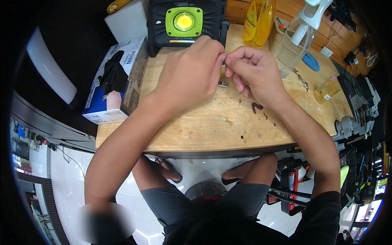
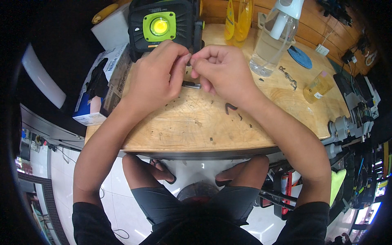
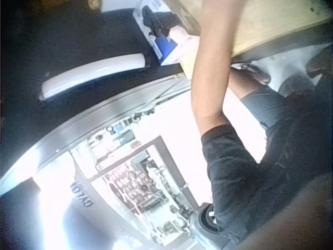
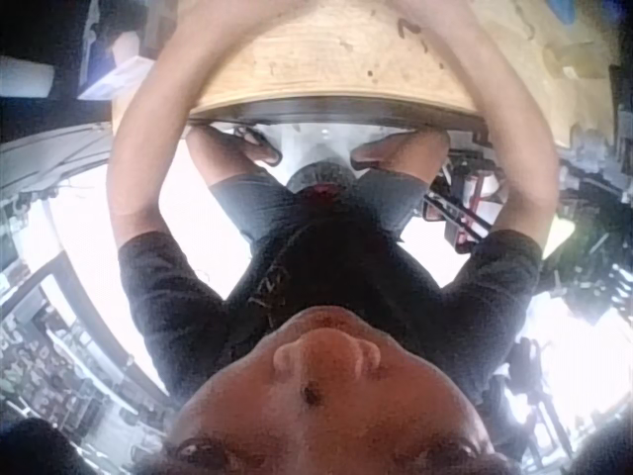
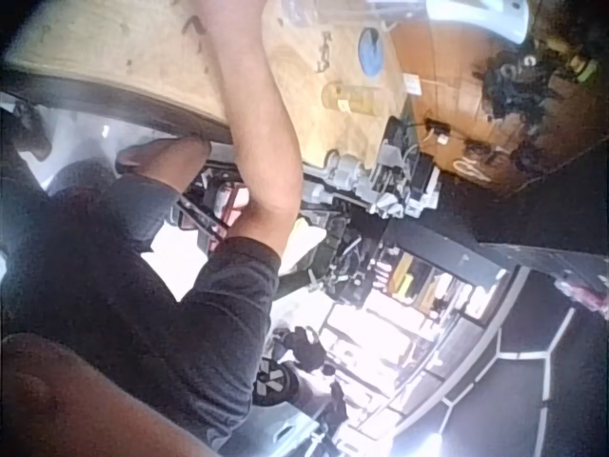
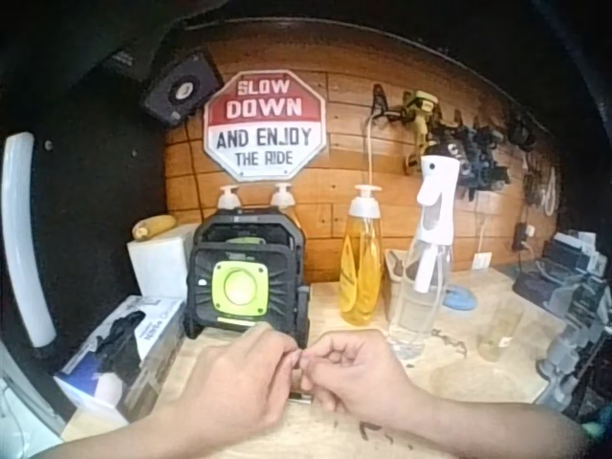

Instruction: The person uses a metal file to smooth the edges of small metal components on a wooden workbench. They repeatedly pick up the parts, file specific edges, and inspect the results by hand.

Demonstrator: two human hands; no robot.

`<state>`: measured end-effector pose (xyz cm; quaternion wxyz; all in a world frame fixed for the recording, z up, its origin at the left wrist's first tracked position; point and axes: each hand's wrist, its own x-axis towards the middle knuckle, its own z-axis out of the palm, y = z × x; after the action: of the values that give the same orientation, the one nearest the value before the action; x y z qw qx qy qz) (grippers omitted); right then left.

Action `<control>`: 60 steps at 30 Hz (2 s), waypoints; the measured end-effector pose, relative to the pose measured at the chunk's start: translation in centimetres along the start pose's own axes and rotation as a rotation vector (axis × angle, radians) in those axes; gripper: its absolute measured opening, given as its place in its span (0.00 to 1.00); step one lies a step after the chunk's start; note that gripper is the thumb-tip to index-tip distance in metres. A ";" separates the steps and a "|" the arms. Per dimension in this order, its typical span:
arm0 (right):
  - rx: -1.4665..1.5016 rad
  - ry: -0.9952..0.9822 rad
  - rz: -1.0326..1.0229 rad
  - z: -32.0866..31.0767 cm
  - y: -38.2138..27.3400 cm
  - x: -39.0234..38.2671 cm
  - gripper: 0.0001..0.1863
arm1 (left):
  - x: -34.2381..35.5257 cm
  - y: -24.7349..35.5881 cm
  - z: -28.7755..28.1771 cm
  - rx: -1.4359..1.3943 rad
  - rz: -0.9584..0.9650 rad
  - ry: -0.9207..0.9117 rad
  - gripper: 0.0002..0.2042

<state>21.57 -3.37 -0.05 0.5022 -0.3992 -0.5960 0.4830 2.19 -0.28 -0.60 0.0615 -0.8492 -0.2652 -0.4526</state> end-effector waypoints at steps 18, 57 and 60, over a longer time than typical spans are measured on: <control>-0.113 0.004 0.015 0.7 0.3 -0.1 0.05 | 0.2 -0.3 0.0 0.045 0.026 -0.198 0.09; -0.385 0.084 -0.147 0.6 2.0 0.1 0.07 | 0.1 0.7 -0.7 0.124 -0.021 -0.256 0.05; -0.417 0.085 -0.173 0.9 1.9 -0.2 0.06 | 0.1 0.3 -0.4 0.121 0.030 -0.224 0.05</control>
<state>20.71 -3.27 -1.98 0.4732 -0.4617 -0.6931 0.2873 2.08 -0.68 -0.22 0.0894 -0.8930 -0.2844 -0.3371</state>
